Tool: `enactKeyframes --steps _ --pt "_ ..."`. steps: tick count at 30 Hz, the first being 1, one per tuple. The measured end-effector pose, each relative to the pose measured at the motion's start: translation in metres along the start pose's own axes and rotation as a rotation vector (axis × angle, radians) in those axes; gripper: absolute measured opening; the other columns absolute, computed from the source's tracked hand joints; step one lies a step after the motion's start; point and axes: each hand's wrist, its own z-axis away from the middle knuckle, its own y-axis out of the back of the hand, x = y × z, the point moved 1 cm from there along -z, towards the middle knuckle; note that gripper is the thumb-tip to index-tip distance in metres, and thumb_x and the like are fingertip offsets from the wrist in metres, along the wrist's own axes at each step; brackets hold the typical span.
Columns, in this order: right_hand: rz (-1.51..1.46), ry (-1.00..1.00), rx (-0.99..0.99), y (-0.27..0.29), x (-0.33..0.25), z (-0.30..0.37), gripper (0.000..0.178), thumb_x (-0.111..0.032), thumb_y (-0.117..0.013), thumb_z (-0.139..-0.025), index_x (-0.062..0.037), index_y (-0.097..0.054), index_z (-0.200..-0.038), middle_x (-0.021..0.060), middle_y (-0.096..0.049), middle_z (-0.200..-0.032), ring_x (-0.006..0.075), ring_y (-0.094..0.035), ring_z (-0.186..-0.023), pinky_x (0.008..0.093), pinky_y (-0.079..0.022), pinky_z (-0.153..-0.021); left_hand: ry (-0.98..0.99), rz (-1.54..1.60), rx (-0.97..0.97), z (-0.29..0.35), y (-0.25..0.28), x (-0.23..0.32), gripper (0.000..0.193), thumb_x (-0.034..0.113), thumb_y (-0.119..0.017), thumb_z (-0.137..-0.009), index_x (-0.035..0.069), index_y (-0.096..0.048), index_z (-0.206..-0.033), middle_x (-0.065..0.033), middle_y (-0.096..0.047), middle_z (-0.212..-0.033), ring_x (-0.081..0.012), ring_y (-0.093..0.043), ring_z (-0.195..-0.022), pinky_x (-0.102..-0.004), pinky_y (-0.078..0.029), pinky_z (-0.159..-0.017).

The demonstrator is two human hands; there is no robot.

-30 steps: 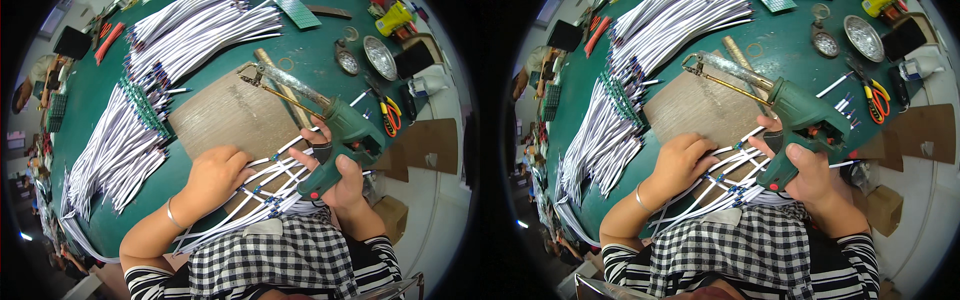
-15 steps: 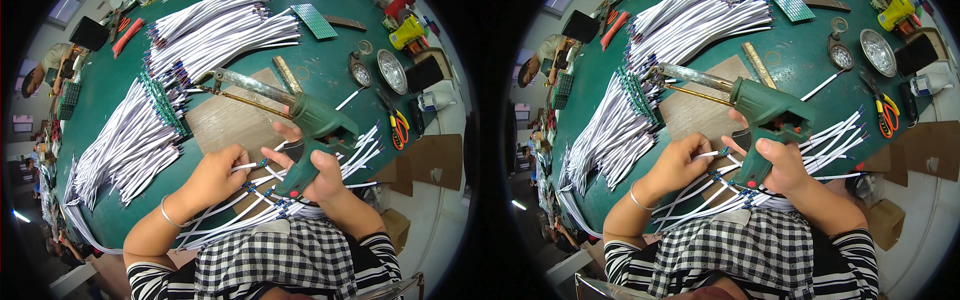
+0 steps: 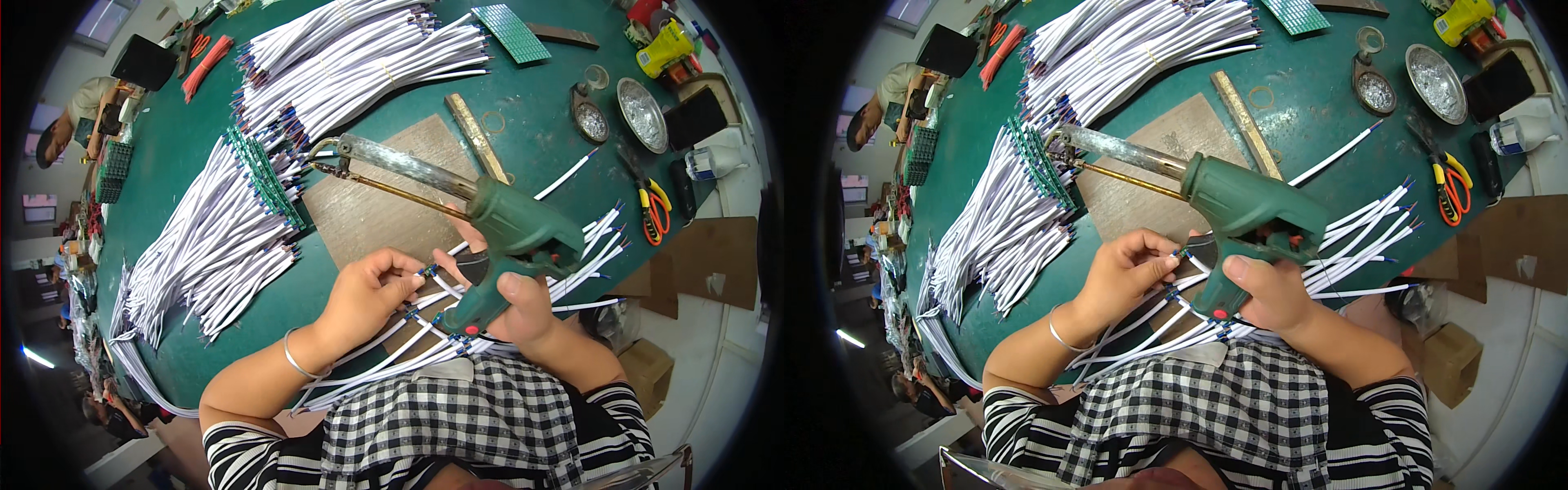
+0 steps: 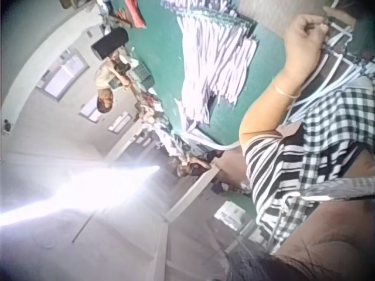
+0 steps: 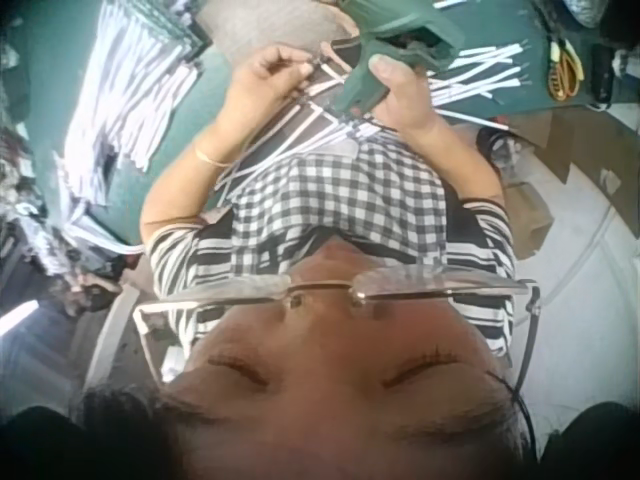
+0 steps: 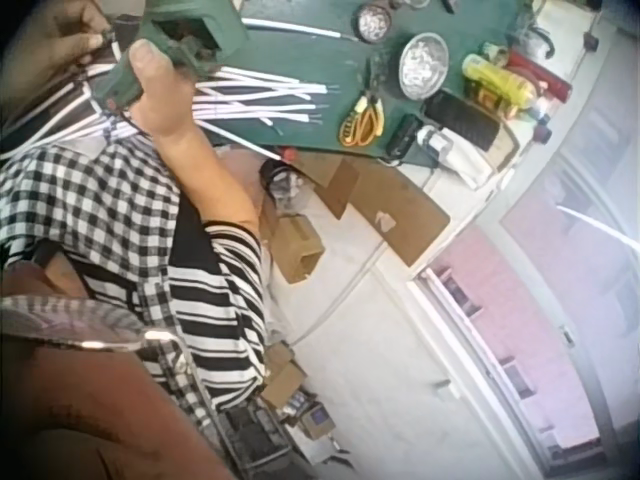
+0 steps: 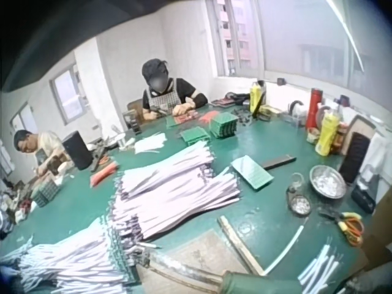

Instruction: The person solders wire connections on a cable bundle using a soldering iron, sets it aside, and then aligns another set of cables to solder their ends onto a circuit board strip.

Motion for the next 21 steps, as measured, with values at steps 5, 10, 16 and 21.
enactKeyframes --steps 5,10,16,21 --pt "0.011 -0.086 0.025 0.002 0.008 -0.002 0.077 -0.024 -0.06 -0.08 -0.014 -0.022 -0.147 0.0132 -0.021 -0.152 0.0277 -0.012 -0.145 0.0562 -0.02 -0.112 -0.283 -0.794 0.126 0.004 0.003 0.009 0.009 0.01 -0.07 -0.08 0.002 -0.067 -0.084 -0.0115 -0.067 -0.08 -0.0165 -0.065 -0.068 -0.0284 -0.051 -0.063" --pt "-0.055 0.014 0.033 0.006 0.015 -0.004 0.052 -0.016 -0.058 -0.084 -0.0032 -0.041 -0.131 0.0109 -0.047 -0.125 0.0183 -0.046 -0.113 0.038 -0.043 -0.094 -0.516 -0.959 0.092 0.002 0.007 0.007 0.012 0.002 -0.071 -0.077 0.001 -0.065 -0.087 -0.0059 -0.064 -0.076 -0.0142 -0.061 -0.067 -0.026 -0.048 -0.059" --pt "-0.042 -0.058 0.045 0.01 0.017 -0.004 0.066 -0.018 -0.059 -0.082 -0.0105 -0.03 -0.141 0.0127 -0.031 -0.142 0.0263 -0.022 -0.134 0.0494 -0.03 -0.106 -0.906 -1.408 0.048 0.012 0.003 0.003 0.024 0.002 -0.069 -0.068 0.003 -0.065 -0.092 -0.0078 -0.062 -0.083 -0.0235 -0.061 -0.071 -0.0329 -0.05 -0.06" --pt "-0.041 -0.022 0.093 0.007 0.006 0.003 0.076 -0.025 -0.061 -0.081 -0.0129 -0.024 -0.145 0.016 -0.029 -0.146 0.0307 -0.031 -0.136 0.0556 -0.033 -0.106 -0.942 -1.587 0.027 0.015 0.002 0.0 0.03 0.007 -0.064 -0.069 0.003 -0.065 -0.099 -0.0072 -0.062 -0.09 -0.0221 -0.061 -0.072 -0.0328 -0.05 -0.06"
